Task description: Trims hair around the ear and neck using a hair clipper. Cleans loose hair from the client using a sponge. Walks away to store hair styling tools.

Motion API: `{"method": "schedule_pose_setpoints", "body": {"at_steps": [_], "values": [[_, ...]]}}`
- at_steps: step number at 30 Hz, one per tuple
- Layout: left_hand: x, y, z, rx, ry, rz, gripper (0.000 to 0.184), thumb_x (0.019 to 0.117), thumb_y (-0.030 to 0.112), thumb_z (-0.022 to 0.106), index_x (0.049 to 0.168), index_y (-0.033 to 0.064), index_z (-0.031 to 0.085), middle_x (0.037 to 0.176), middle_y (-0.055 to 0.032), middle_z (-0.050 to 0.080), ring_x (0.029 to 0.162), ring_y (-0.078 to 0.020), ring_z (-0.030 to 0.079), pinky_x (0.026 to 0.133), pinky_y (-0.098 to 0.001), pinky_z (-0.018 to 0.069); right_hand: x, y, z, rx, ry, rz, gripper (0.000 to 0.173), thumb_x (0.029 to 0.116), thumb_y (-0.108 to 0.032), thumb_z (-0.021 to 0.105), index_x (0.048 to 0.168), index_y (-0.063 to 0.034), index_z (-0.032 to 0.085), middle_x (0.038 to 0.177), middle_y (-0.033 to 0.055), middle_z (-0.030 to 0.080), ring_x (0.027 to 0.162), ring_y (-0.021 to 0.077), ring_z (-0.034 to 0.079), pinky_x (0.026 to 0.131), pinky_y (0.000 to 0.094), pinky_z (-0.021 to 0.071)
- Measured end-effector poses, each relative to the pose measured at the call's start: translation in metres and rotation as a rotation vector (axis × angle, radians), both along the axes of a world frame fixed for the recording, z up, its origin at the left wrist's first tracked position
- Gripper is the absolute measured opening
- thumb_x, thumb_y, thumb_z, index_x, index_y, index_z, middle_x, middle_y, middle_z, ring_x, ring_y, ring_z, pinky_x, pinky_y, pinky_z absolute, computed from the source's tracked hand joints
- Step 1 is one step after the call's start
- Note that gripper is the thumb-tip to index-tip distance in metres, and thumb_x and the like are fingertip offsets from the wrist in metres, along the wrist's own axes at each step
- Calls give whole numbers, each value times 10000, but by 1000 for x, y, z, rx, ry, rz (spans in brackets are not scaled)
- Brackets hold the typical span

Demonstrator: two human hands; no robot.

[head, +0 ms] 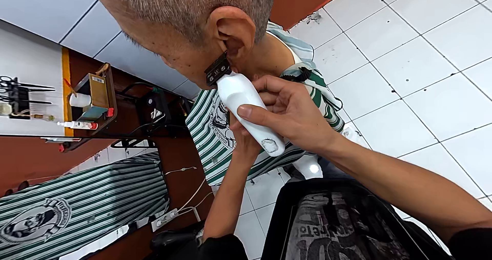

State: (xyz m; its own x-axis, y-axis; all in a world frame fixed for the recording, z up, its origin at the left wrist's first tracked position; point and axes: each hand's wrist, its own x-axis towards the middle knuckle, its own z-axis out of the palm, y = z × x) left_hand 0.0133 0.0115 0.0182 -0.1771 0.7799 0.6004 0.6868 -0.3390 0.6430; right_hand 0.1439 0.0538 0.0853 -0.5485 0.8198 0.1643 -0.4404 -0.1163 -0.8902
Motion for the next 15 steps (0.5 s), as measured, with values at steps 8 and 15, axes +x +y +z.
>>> {"method": "schedule_pose_setpoints", "body": {"at_steps": [8, 15], "values": [[-10, -11, -23, -172, -52, -31, 501, 978, 189, 631, 1355, -104, 480, 1170, -197, 624, 1093, -182, 623, 946, -307, 505, 0, -21, -9, 84, -123, -169, 311, 922, -71, 725, 1172, -20, 548, 967, 85, 720, 792, 144, 742, 638, 264, 643], [-7, -16, -19, -113, 117, -25, 549, 951, 140, 645, 1406, -117, 478, 1383, -269, 565, 1306, -325, 547, 1070, -406, 437, -7, -21, -9, 160, -105, -266, 357, 925, -22, 710, 1222, -3, 512, 1061, 106, 705, 888, 160, 750, 700, 285, 658]]}}
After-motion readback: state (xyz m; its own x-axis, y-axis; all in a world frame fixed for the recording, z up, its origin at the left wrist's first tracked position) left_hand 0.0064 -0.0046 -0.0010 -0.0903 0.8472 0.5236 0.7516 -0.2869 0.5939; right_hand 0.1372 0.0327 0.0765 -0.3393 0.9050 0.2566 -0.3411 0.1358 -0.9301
